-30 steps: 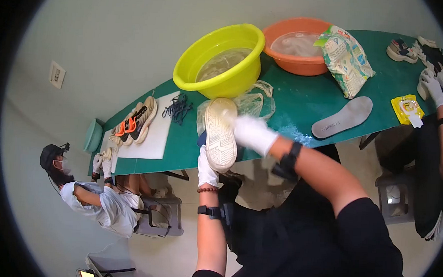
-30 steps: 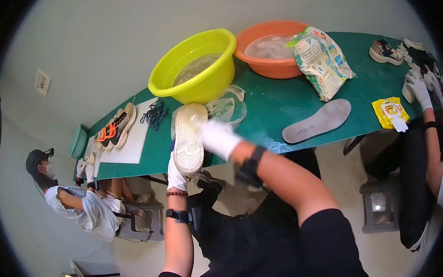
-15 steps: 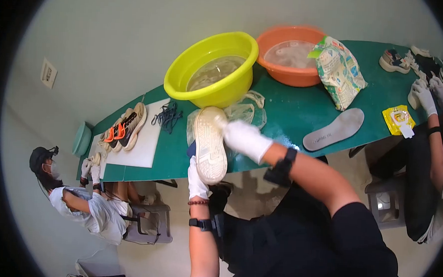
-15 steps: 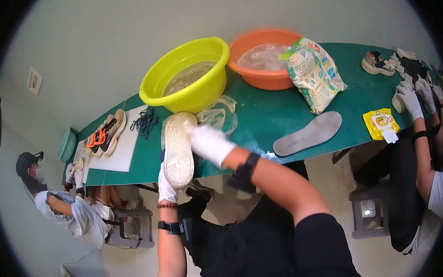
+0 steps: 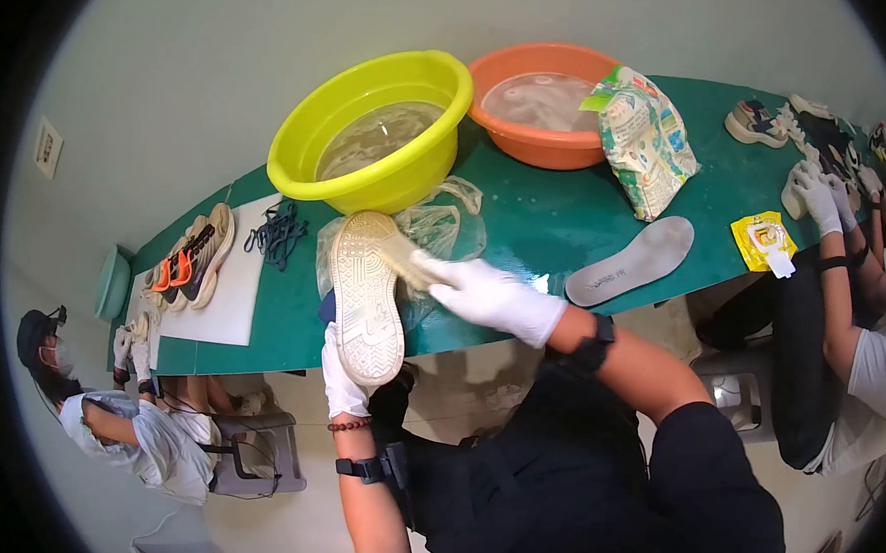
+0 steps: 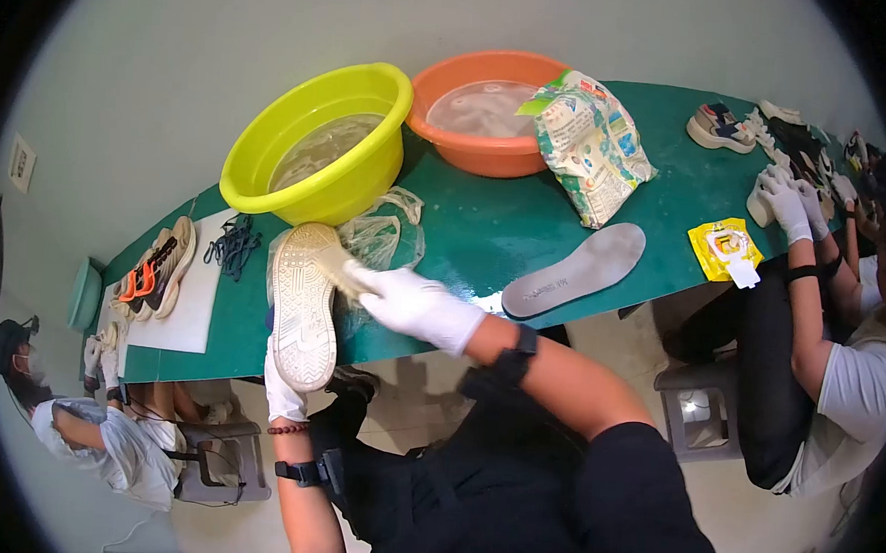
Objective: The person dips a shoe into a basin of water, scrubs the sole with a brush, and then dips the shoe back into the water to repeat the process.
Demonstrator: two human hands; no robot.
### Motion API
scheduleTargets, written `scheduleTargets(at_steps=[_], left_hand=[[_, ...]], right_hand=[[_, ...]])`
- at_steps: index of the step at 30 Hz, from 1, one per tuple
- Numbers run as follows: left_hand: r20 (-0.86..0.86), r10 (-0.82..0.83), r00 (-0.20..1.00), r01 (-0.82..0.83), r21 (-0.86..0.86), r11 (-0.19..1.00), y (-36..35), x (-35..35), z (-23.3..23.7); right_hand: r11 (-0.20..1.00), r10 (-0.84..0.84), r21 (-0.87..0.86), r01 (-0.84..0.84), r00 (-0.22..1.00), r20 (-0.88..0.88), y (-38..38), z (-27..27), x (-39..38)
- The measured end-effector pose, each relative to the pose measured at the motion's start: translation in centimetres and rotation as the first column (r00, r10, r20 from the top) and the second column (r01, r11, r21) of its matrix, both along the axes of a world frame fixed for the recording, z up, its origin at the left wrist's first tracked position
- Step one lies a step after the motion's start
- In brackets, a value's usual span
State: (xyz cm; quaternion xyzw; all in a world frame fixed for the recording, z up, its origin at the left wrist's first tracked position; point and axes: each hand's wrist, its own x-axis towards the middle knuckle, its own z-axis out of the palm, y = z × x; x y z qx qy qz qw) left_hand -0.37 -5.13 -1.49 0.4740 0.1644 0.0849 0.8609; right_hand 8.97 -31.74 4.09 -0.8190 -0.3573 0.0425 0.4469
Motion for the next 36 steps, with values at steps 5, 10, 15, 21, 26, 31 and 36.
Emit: scheduleTargets(at_steps=[5,10,15,21,26,31,36], left_hand=[[0.031,0.029,0.999,-0.03,0.026,0.999,-0.4,-0.4,0.2],[0.057,-0.082,0.995,0.093,-0.241,0.966,-1.5,-0.7,3.1],[0.018,0.141,0.99,-0.14,-0.039,0.989,-2.2,-3.6,6.7],[0.191,0.278,0.941,-0.306,0.133,0.943,-0.9,-6.2,14.0],[0.371,-0.13,0.92,-0.218,0.757,0.616,-7.3,1.4,25.4],[0.215,-0.509,0.834,0.087,0.859,0.505,-17.1,13.4,31.1],[-0.177,-0.684,0.707,0.194,0.98,-0.053,-23.6,26.5,30.3]], right_hand=[[0.981,-0.077,0.122,0.15,0.883,-0.464,-6.9,5.2,-4.6],[0.94,0.073,0.333,0.074,0.91,-0.409,-7.8,-1.8,-6.5],[0.974,0.068,0.228,0.002,0.951,-0.301,-8.1,-3.6,-5.7],[0.968,0.123,0.249,-0.034,0.929,-0.35,-8.7,-2.3,-5.2],[0.948,0.168,0.316,-0.044,0.911,-0.377,-9.3,-2.4,-4.9],[0.963,0.112,0.27,-0.01,0.924,-0.365,-8.6,-4.4,-4.8],[0.975,0.082,0.222,0.0,0.93,-0.359,-8.6,-4.4,-4.8]])
